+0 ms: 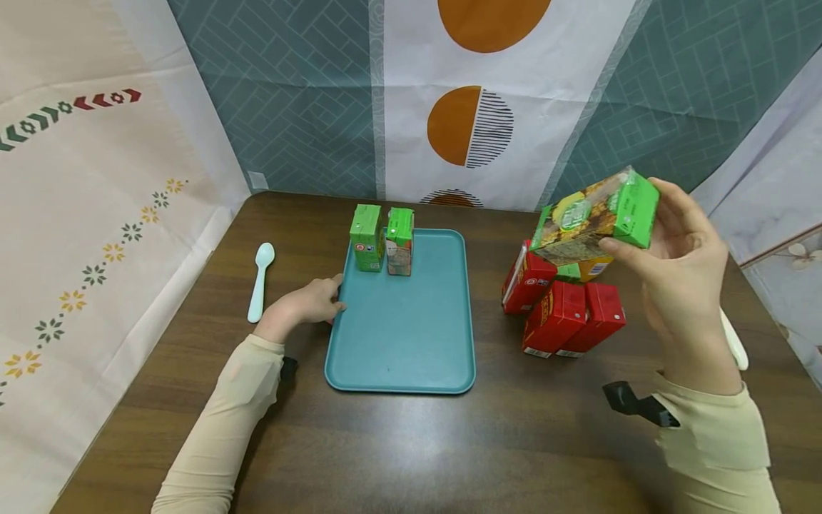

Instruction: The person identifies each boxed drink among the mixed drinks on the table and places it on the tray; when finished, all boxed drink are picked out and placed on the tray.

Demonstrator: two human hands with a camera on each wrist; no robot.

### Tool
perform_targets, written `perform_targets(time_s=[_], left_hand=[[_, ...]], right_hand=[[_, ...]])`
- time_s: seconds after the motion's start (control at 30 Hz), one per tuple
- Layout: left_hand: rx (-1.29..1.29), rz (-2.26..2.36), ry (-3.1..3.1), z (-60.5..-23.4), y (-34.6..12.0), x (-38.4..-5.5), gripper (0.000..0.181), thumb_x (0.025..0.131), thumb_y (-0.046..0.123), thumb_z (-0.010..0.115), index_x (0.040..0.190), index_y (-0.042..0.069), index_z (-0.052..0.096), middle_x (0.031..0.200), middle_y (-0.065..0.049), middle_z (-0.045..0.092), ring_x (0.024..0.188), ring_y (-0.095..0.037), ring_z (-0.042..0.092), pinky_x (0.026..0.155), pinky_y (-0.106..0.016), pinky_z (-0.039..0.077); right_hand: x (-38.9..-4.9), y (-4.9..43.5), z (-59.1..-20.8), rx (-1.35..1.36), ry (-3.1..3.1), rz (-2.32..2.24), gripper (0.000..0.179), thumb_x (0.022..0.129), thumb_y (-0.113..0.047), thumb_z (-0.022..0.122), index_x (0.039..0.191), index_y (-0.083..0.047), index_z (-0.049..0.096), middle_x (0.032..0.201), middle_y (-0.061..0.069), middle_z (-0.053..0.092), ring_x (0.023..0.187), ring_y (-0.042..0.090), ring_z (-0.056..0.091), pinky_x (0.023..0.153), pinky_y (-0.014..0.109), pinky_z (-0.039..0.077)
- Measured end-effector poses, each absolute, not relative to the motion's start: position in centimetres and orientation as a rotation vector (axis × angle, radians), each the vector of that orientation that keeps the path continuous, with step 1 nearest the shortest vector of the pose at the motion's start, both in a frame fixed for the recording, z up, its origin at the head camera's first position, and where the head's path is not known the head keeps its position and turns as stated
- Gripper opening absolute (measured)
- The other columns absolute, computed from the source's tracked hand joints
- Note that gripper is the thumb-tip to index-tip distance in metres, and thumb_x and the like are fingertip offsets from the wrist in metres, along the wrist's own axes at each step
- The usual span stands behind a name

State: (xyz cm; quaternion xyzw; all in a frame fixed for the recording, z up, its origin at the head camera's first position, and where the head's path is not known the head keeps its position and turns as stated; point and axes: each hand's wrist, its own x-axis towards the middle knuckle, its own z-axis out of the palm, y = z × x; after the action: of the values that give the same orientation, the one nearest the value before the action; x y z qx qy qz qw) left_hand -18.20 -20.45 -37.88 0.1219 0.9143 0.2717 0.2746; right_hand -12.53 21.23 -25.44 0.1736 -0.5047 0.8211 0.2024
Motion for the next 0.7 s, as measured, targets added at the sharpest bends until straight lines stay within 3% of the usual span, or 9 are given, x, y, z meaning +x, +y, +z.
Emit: perform_targets(time_s=[0.17,0.43,0.7], left_hand=[[0.334,0.716,2.469,-37.8,-20.5,-18.1,0.067,0.095,0.005,0.049,0.141,-0.018,0.006,0.097,-0.024,0.058,0.071,-0.018,0.065,0.07,-0.031,0.051],[0.348,0.682,2.478,-37.6,-20.6,-18.0,0.067,0.095,0.007,0.048,0.141,-0.017,0.008,0.102,-0.024,0.059,0.069,-0.017,0.065,0.073,-0.032,0.05],[0.337,0.689,2.479,-37.7,-20.5,-18.1,0.067,0.095,0.008,0.048,0.142,-0.016,0.007,0.102,-0.024,0.057,0.07,-0.017,0.065,0.073,-0.032,0.051]], right_hand=[[-13.1,17.9,-26.0,0.393,-1.502,2.324,0.063,0.07,0.029,0.059,0.127,0.005,0.05,0.127,0.019,0.049,0.121,0.03,0.046,0.082,0.027,0.051],[-15.1,13.4,-28.5,0.395,-1.675,2.33,0.066,0.074,0.022,0.062,0.133,-0.001,0.043,0.133,0.013,0.043,0.131,0.024,0.039,0.086,0.025,0.049],[-18.1,10.0,-33.2,0.319,-1.9,2.259,0.073,0.073,0.016,0.069,0.137,-0.008,0.043,0.142,0.009,0.042,0.132,0.017,0.038,0.098,0.035,0.042]])
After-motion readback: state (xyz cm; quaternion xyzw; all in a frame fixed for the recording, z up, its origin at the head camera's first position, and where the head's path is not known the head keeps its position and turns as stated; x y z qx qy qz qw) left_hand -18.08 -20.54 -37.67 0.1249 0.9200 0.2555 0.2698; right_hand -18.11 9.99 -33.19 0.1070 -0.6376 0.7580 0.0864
